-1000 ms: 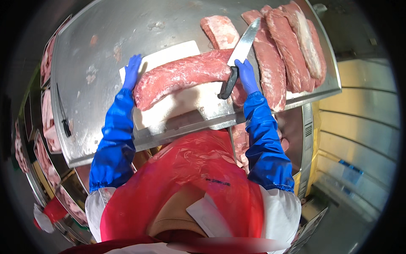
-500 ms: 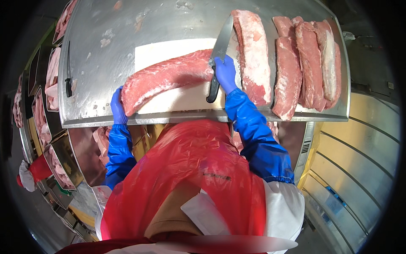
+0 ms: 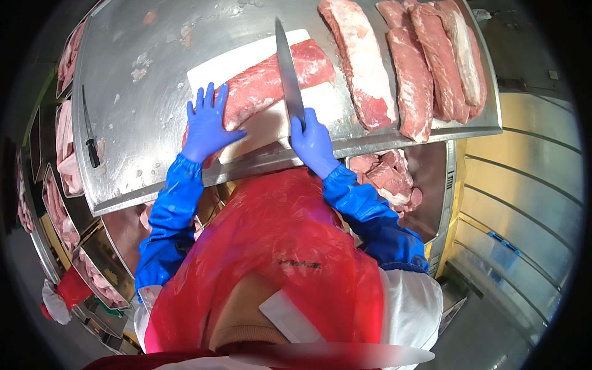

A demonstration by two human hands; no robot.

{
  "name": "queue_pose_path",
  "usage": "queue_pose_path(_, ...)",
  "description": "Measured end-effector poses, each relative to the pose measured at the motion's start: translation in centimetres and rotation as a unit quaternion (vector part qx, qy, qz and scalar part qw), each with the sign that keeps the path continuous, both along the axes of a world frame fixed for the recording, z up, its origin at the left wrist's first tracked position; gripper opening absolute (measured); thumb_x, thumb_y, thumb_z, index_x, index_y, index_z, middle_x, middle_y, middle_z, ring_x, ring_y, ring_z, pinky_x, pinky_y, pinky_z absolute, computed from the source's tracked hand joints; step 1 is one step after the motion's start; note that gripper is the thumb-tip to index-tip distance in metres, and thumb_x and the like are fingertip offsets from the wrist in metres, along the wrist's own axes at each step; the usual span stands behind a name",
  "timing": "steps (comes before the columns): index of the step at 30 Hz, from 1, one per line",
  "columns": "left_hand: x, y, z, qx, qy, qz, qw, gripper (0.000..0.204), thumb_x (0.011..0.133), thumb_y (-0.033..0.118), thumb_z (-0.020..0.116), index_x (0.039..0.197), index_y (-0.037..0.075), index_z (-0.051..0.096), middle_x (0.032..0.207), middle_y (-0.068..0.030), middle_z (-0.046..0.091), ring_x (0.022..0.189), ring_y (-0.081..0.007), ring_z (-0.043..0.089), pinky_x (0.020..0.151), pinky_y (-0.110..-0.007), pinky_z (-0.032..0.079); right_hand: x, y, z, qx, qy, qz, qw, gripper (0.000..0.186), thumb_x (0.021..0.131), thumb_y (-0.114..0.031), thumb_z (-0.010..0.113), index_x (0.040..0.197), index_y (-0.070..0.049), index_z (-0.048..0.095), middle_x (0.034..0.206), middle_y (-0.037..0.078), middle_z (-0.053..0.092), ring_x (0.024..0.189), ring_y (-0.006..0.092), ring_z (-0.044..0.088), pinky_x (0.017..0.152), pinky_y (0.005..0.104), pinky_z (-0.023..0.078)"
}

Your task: The person cuts large pieces of raw meat into smaller portions using a knife on a cutting board. The cut pieces are placed into a metal tray. The person wears blue gloves and a red apron while working at a stainless steel table.

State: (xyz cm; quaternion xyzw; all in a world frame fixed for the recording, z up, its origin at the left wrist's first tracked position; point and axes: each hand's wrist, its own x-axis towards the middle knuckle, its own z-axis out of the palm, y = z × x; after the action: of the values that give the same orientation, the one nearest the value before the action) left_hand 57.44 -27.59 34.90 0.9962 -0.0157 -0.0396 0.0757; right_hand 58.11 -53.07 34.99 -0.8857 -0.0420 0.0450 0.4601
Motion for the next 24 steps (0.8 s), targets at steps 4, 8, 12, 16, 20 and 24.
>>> queue_pose_path(4, 2.7, -2.0, -0.2, 0.011, 0.066, 0.031, 0.997, 0.118, 0.06, 0.052, 0.082, 0.154, 0.015, 0.022, 0.15, -0.0236, 0.031, 0.137, -0.0423, 0.032, 0.108, -0.065, 0.023, 4.8, 2.2, 3.2, -0.011, -0.195, 0.004, 0.981, 0.022, 0.096, -0.017, 0.053, 0.113, -0.004, 0.053, 0.08, 0.023, 0.062, 0.079, 0.0441, 0.062, 0.066, 0.0488, 0.049)
queue_pose_path(8, 3.9, -2.2, -0.5, -0.038, 0.054, 0.035, 0.997, 0.119, 0.057, 0.048, 0.084, 0.154, 0.014, 0.024, 0.143, -0.0235, 0.039, 0.131, -0.0392, 0.04, 0.103, -0.059, 0.031, 6.2, 0.9, -1.1, -0.181, -0.065, 0.094, 0.977, 0.019, 0.095, -0.017, 0.049, 0.109, -0.004, 0.052, 0.082, 0.022, 0.064, 0.078, 0.0423, 0.062, 0.067, 0.0506, 0.05)
queue_pose_path(12, 3.5, -2.9, -0.7, -0.014, 0.014, 0.03, 0.999, 0.119, 0.055, 0.047, 0.083, 0.153, 0.014, 0.024, 0.139, -0.0219, 0.041, 0.128, -0.0381, 0.04, 0.102, -0.058, 0.03, 3.1, -1.6, -1.3, -0.194, -0.026, 0.148, 0.969, 0.019, 0.093, -0.015, 0.047, 0.108, -0.003, 0.051, 0.08, 0.021, 0.064, 0.075, 0.0415, 0.063, 0.065, 0.0529, 0.048)
queue_pose_path(16, 3.5, -3.5, -0.1, -0.012, 0.049, 0.037, 0.998, 0.121, 0.054, 0.047, 0.084, 0.153, 0.011, 0.023, 0.136, -0.0218, 0.042, 0.126, -0.0371, 0.041, 0.101, -0.057, 0.029, -1.2, -5.6, -1.4, -0.191, 0.0, 0.167, 0.967, 0.021, 0.095, -0.017, 0.046, 0.109, -0.003, 0.051, 0.08, 0.02, 0.064, 0.076, 0.0405, 0.063, 0.065, 0.0515, 0.048)
queue_pose_path(20, 2.9, -4.0, -0.8, -0.008, 0.076, 0.025, 0.997, 0.122, 0.055, 0.047, 0.083, 0.153, 0.008, 0.022, 0.132, -0.0247, 0.043, 0.121, -0.0395, 0.043, 0.099, -0.056, 0.03, -1.1, -5.8, 1.5, -0.147, 0.033, 0.179, 0.972, 0.024, 0.095, -0.018, 0.046, 0.113, -0.002, 0.051, 0.08, 0.019, 0.064, 0.078, 0.0394, 0.062, 0.066, 0.05, 0.048)
queue_pose_path(24, 3.8, -4.5, -0.5, -0.016, 0.093, 0.021, 0.995, 0.122, 0.055, 0.048, 0.083, 0.153, 0.008, 0.022, 0.13, -0.0265, 0.044, 0.119, -0.0403, 0.045, 0.098, -0.056, 0.033, 3.9, -3.9, -3.6, -0.053, 0.086, 0.165, 0.981, 0.025, 0.096, -0.018, 0.047, 0.115, -0.003, 0.053, 0.082, 0.018, 0.064, 0.079, 0.037, 0.063, 0.07, 0.0466, 0.049)
